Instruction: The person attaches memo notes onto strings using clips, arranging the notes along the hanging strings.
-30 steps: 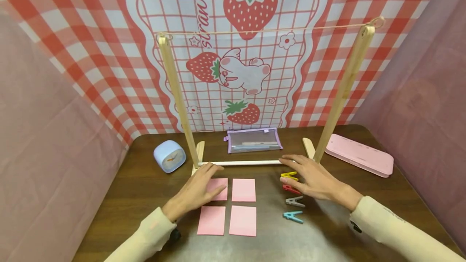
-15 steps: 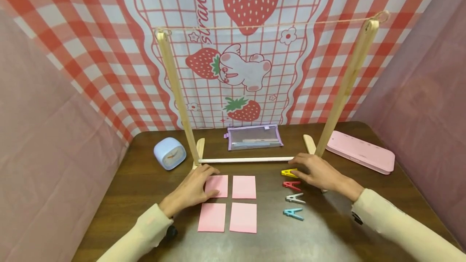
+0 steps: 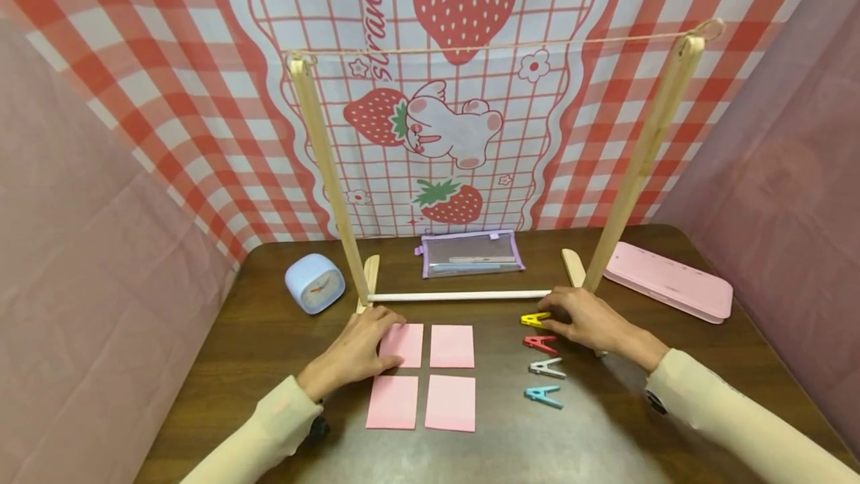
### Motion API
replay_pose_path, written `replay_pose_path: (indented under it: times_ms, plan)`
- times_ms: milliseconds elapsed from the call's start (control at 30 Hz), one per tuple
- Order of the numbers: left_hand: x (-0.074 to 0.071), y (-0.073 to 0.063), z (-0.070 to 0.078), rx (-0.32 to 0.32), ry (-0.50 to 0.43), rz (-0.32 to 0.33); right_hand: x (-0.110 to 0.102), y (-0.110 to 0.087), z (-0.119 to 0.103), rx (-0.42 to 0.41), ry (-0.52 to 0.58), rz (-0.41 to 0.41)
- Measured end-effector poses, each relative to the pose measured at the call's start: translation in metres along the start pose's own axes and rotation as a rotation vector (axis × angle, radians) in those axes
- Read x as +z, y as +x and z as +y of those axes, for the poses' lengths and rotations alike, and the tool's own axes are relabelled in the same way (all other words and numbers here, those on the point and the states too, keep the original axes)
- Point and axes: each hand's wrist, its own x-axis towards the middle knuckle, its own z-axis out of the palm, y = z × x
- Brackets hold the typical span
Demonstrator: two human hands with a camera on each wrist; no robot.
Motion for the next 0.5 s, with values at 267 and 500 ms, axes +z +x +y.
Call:
replay_pose_path:
  times_ms: [267,500]
  plan:
    - [0.0015,-0.0007,-0.0017,-0.017,0.013,0.008,0.0020,-0.0013,0.0002,-0.009,-0.015,-0.001]
    - [0.0022,-0.0005,-0.0007,-0.019,-0.025,0.035,0.0069,-0.0023,0.0032,-0.010,-0.035,-0.004]
